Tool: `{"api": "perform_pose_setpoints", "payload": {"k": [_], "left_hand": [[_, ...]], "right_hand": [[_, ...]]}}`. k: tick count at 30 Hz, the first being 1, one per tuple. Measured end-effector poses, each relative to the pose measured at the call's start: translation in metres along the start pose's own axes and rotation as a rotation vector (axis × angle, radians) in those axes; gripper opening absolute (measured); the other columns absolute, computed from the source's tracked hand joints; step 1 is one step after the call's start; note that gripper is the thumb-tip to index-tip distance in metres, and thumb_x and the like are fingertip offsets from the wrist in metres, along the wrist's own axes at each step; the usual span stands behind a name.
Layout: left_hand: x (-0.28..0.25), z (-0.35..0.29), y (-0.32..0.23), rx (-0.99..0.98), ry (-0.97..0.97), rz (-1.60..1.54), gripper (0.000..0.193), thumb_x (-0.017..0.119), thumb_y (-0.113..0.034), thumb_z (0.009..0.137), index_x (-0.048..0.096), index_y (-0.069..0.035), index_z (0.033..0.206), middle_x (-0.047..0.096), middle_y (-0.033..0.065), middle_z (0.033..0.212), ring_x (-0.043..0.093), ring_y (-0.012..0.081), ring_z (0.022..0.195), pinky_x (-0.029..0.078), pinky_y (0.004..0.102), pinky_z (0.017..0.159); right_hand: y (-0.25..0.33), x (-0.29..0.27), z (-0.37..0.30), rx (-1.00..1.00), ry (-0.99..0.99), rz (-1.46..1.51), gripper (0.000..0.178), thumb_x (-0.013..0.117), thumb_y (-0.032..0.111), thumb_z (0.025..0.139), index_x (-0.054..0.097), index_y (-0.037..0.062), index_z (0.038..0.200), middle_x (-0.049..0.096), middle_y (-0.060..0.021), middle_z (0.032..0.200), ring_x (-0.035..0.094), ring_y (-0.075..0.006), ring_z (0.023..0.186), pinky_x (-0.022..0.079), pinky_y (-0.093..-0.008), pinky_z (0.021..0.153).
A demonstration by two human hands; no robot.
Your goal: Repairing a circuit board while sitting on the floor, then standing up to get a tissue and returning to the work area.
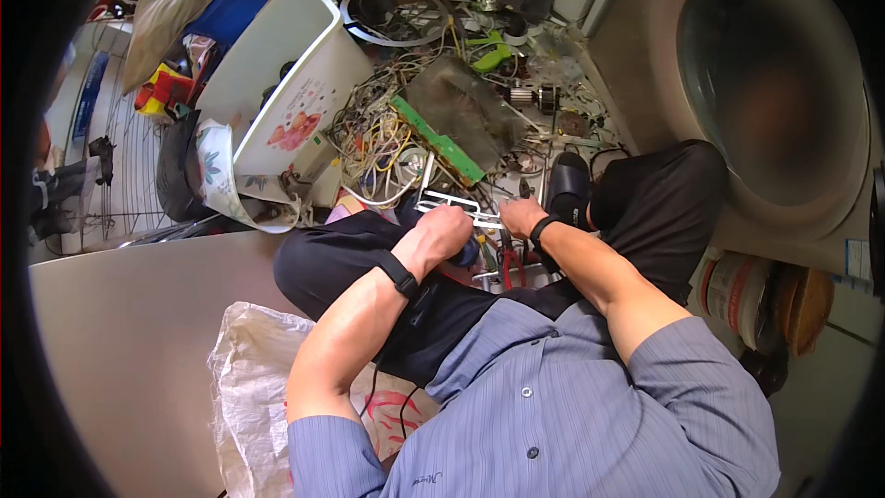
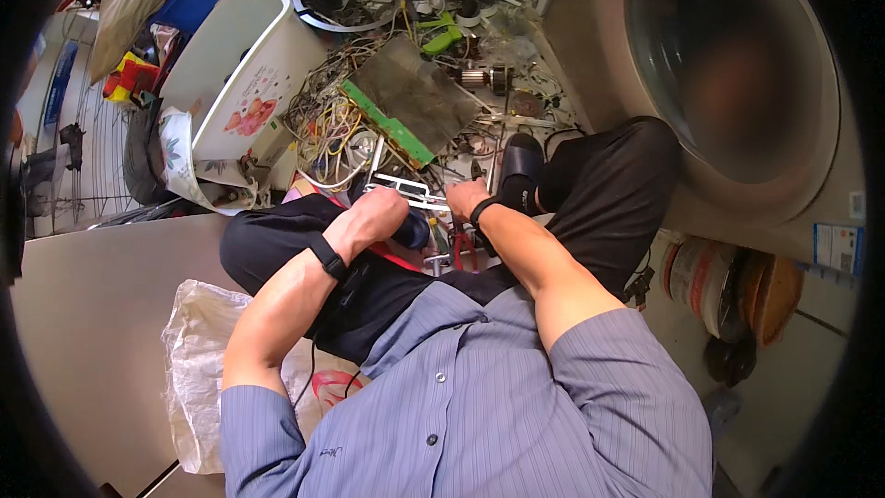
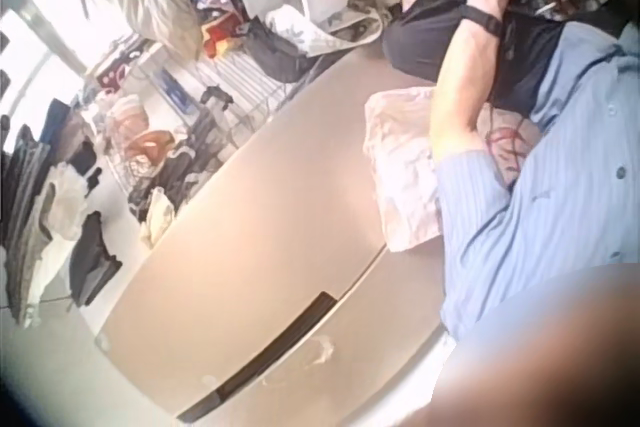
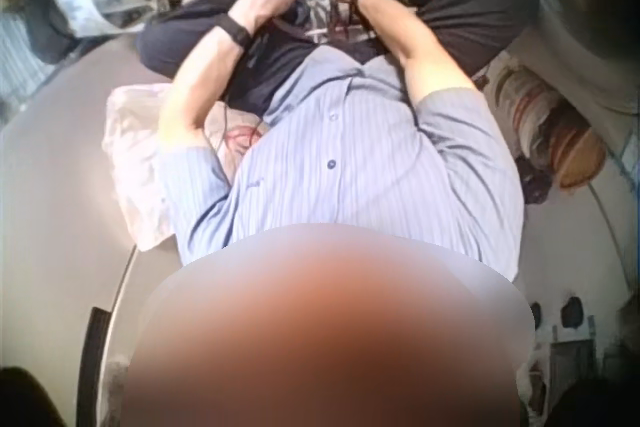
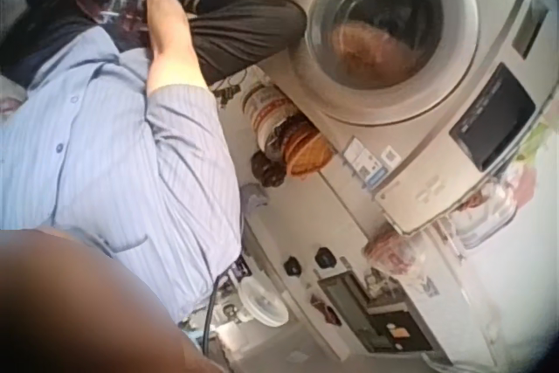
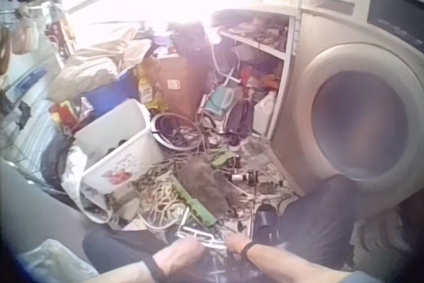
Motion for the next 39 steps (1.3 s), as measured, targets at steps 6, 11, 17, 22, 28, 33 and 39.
{"api": "perform_pose_setpoints", "payload": {"k": [6, 11, 17, 22, 28, 33, 39], "left_hand": [[0.022, -0.009, 0.019, -0.059, 0.108, -0.02, 0.018, 0.059, -0.009, 0.082, 0.075, -0.001, 0.083, 0.073, 0.0206, 0.087, 0.073, 0.0363, 0.084, 0.06, 0.0446, 0.073], [0.024, -0.006, 0.018, -0.019, 0.12, -0.017, 0.017, 0.06, -0.01, 0.08, 0.075, -0.002, 0.08, 0.073, 0.0207, 0.084, 0.073, 0.0366, 0.082, 0.059, 0.0449, 0.072], [0.028, -0.006, 0.018, -0.047, 0.112, -0.036, 0.016, 0.061, -0.009, 0.079, 0.075, -0.003, 0.08, 0.073, 0.0205, 0.084, 0.073, 0.0361, 0.082, 0.059, 0.0447, 0.073], [0.031, -0.006, 0.019, -0.076, 0.125, -0.06, 0.012, 0.063, -0.006, 0.076, 0.074, -0.001, 0.08, 0.072, 0.0216, 0.084, 0.072, 0.0371, 0.084, 0.059, 0.0449, 0.074], [0.028, -0.005, 0.02, -0.072, 0.157, -0.044, 0.011, 0.065, -0.003, 0.074, 0.074, -0.001, 0.08, 0.072, 0.0216, 0.084, 0.072, 0.0383, 0.084, 0.058, 0.0455, 0.073], [0.024, 0.0, 0.015, -0.057, 0.12, -0.045, 0.011, 0.065, -0.003, 0.074, 0.074, -0.001, 0.08, 0.072, 0.0224, 0.084, 0.072, 0.0383, 0.084, 0.058, 0.0455, 0.073], [0.025, -0.001, 0.016, -0.056, 0.095, -0.032, 0.011, 0.065, -0.003, 0.075, 0.074, 0.0, 0.08, 0.072, 0.0228, 0.084, 0.072, 0.039, 0.083, 0.058, 0.0465, 0.073]], "right_hand": [[0.003, -0.009, 0.006, -0.192, 0.103, 0.079, 0.037, 0.058, 0.012, 0.083, 0.063, 0.0051, 0.119, 0.069, -0.0248, 0.107, 0.067, -0.0441, 0.101, 0.054, -0.0513, 0.086], [0.009, -0.02, -0.003, -0.251, 0.004, 0.131, 0.057, 0.07, 0.02, 0.08, 0.057, 0.0111, 0.134, 0.062, -0.023, 0.117, 0.058, -0.0431, 0.117, 0.05, -0.0525, 0.093], [0.006, -0.039, 0.003, -0.267, -0.141, 0.41, 0.05, 0.078, 0.04, 0.075, 0.071, 0.0117, 0.116, 0.069, -0.0181, 0.11, 0.064, -0.0377, 0.107, 0.051, -0.0482, 0.089], [0.011, -0.037, 0.01, -0.252, -0.189, 0.646, 0.032, 0.067, 0.034, 0.089, 0.074, 0.0035, 0.095, 0.071, -0.0179, 0.086, 0.069, -0.0349, 0.083, 0.052, -0.0446, 0.076], [0.015, -0.037, 0.018, -0.273, -0.154, 0.611, 0.028, 0.064, 0.028, 0.09, 0.073, 0.0018, 0.095, 0.07, -0.0183, 0.08, 0.069, -0.0339, 0.078, 0.051, -0.045, 0.073], [-0.017, -0.037, 0.022, -0.232, -0.173, 0.639, 0.028, 0.061, 0.023, 0.089, 0.073, -0.0002, 0.099, 0.071, -0.021, 0.087, 0.069, -0.0362, 0.084, 0.052, -0.0458, 0.076], [-0.045, -0.052, 0.013, -0.099, -0.197, 0.576, 0.028, 0.064, 0.025, 0.087, 0.073, 0.0014, 0.098, 0.071, -0.0234, 0.097, 0.067, -0.0413, 0.096, 0.053, -0.0483, 0.085]]}}
Point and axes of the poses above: each hand's wrist, its own z-axis towards the middle knuckle, its own x-axis out of the palm, y = z × x, the point moved 7 cm from there along z, towards the middle knuckle
